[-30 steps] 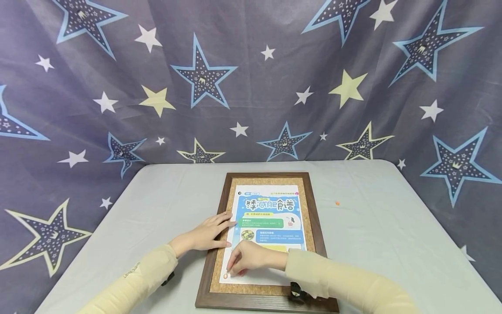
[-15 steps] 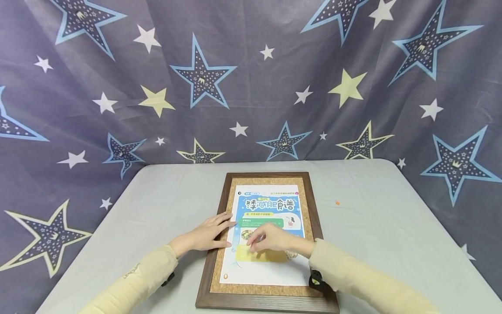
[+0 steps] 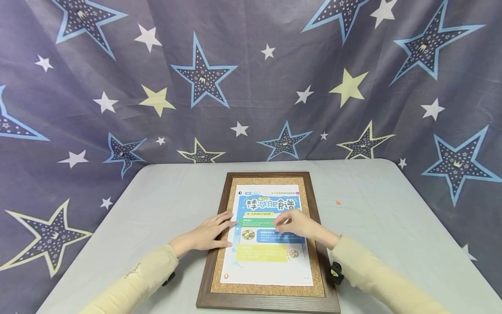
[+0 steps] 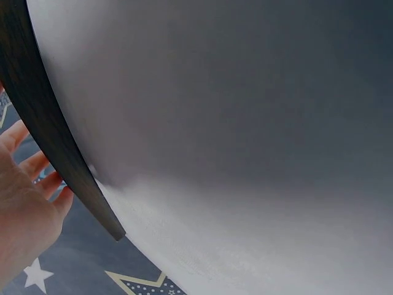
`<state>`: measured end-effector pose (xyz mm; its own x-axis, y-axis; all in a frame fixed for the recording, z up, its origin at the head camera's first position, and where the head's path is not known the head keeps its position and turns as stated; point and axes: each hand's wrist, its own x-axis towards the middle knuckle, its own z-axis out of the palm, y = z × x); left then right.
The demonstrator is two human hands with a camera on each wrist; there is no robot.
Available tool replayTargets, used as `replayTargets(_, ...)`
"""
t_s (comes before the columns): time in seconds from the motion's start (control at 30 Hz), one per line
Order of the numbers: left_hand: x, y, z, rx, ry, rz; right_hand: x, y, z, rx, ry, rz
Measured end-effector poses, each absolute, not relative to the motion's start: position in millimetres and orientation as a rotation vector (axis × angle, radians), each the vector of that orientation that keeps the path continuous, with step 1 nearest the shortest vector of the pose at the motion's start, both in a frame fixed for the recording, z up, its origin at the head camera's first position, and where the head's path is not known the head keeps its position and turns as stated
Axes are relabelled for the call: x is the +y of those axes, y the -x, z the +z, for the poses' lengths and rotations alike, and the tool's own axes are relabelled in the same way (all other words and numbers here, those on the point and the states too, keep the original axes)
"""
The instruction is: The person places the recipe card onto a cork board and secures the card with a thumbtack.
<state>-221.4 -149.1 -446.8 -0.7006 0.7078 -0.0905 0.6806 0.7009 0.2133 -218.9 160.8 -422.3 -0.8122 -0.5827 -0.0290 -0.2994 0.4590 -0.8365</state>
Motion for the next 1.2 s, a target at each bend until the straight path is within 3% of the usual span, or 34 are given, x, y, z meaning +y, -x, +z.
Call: replayTargets(1.2, -149.1, 222.8, -448.1, 2.729, -1.105, 0.225, 272.5, 253.3, -430.4, 2.955, 0.562, -1.108)
